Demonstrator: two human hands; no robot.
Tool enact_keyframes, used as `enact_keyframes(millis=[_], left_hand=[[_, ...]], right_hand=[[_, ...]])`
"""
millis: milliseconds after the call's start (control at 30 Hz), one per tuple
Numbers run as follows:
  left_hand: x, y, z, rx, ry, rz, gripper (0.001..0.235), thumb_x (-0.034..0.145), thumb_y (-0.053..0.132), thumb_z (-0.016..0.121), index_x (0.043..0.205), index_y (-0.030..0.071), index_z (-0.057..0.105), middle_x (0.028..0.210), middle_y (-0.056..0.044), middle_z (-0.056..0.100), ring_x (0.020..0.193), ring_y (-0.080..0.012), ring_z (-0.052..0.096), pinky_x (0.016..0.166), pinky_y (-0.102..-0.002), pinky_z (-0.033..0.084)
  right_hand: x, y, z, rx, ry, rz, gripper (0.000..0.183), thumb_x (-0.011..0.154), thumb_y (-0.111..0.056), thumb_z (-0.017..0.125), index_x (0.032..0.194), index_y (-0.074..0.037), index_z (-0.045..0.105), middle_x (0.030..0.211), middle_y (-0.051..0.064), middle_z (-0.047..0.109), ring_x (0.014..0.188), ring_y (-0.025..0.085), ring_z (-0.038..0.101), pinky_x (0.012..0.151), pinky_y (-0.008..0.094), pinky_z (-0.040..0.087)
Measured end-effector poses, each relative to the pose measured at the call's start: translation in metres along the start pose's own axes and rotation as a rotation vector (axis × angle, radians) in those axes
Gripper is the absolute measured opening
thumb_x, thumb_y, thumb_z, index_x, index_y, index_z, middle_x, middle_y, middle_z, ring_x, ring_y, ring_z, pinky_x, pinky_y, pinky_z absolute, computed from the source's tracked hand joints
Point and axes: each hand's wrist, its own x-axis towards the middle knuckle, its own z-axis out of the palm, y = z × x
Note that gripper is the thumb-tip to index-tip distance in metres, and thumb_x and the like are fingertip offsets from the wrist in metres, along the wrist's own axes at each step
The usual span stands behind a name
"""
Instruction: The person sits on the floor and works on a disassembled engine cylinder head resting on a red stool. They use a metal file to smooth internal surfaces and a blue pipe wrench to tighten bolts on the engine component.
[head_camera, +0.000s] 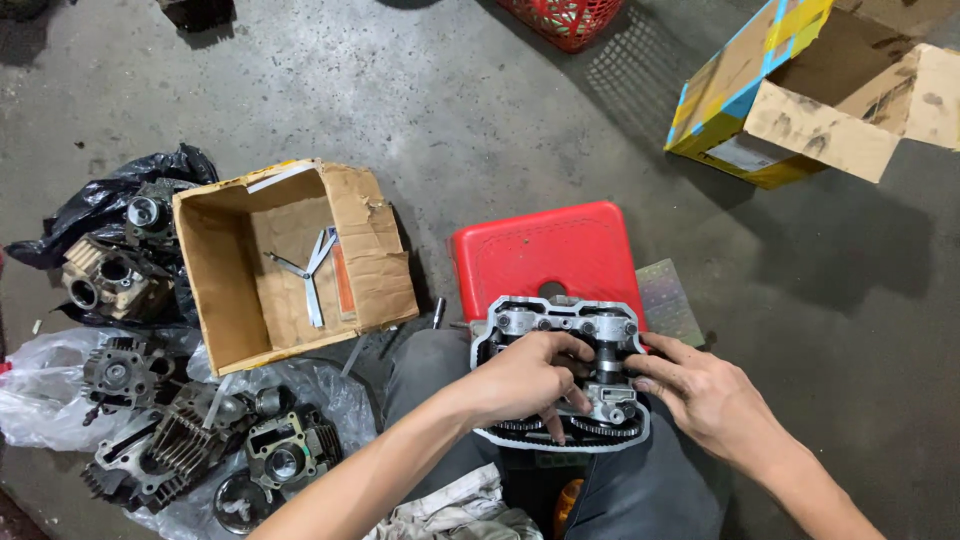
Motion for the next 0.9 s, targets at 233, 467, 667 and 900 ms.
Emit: enact_keyframes(millis=[233,467,667,900], left_hand=[[-0.011,0.006,0.012,0.032,0.049,0.041,0.065,0.081,-0.004,0.044,0.146,-0.012,0.041,0.119,-0.031,0.065,0.086,-0.0292,0.075,0.05,-0.034,0.065],[0.0,-0.008,0.007,0.029,0.013,0.072,0.072,0.081,-0.005,0.041,0.152,-0.009,0.031,0.146,-0.034,0.048,0.088,-0.0297,0.075,0.05,-0.033,0.065],[0.005,-0.01,0.005,-0.006,0.025,0.057,0.068,0.08,-0.005,0.045,0.148,-0.01,0.035,0.145,-0.037,0.048,0.085,-0.0275,0.074,0.049,-0.033,0.064],[0.001,-0.007,0.008,0.032,0.049,0.056,0.065,0.082,-0.003,0.046,0.146,-0.009,0.036,0.142,-0.035,0.052,0.087,-0.0258,0.073,0.05,-0.032,0.064]], right_hand=[[-0.006,0.002,0.008,-0.02,0.129,-0.071,0.028,0.08,-0.023,0.074,0.107,-0.021,0.079,0.13,0.0,0.071,0.092,0.023,0.074,0.077,0.035,0.058],[-0.009,0.004,0.011,-0.026,0.175,-0.129,0.03,0.081,-0.021,0.073,0.111,-0.017,0.078,0.13,0.004,0.07,0.095,0.025,0.073,0.079,0.036,0.057],[-0.008,0.002,0.008,-0.034,0.149,-0.123,0.031,0.082,-0.022,0.072,0.111,-0.019,0.078,0.129,0.005,0.07,0.094,0.026,0.073,0.077,0.037,0.057],[-0.009,0.005,0.011,-0.044,0.174,-0.136,0.03,0.082,-0.023,0.072,0.111,-0.019,0.077,0.127,0.006,0.071,0.093,0.026,0.073,0.077,0.036,0.058]])
